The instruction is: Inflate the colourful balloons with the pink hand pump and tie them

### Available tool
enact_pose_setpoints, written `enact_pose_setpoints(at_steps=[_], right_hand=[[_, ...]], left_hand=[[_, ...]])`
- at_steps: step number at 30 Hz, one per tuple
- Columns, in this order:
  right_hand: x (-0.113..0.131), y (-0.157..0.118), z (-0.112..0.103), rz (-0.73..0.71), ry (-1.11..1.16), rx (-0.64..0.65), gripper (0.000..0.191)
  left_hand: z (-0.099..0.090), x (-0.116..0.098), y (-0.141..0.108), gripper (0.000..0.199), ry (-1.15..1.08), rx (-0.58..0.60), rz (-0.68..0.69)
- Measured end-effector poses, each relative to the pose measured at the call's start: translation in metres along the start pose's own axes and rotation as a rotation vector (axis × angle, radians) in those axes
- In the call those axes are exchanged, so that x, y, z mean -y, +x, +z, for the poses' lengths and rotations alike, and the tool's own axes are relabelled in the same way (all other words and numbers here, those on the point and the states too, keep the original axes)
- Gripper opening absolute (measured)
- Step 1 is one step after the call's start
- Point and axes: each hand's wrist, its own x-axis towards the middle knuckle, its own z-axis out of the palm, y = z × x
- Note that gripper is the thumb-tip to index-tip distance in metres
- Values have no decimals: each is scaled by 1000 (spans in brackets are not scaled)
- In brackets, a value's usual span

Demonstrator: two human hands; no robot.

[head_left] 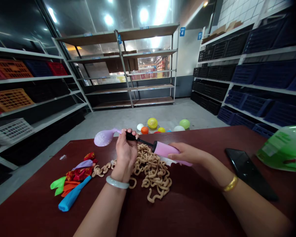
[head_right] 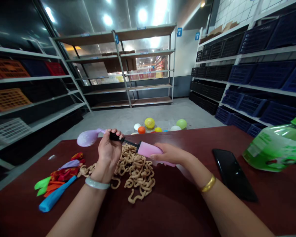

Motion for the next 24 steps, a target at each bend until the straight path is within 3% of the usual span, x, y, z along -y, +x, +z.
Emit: enact_pose_setpoints(at_steps=[8,13,19,24], right_hand=[[5,-7,-15,36,-273,-124,50],[-6,-14,-33,31,-332,-226,54],[-14,-17,-40,49,-307,-215,61],[-12,-19,-40,39,-280,-183,59]], left_hand=[[4,6,-7,14,-2,22,-74],[8,2,-8,15,59,24,-90],[9,4,-7,15,128,3,-22],[2,-11,2,14,91,-49,21]])
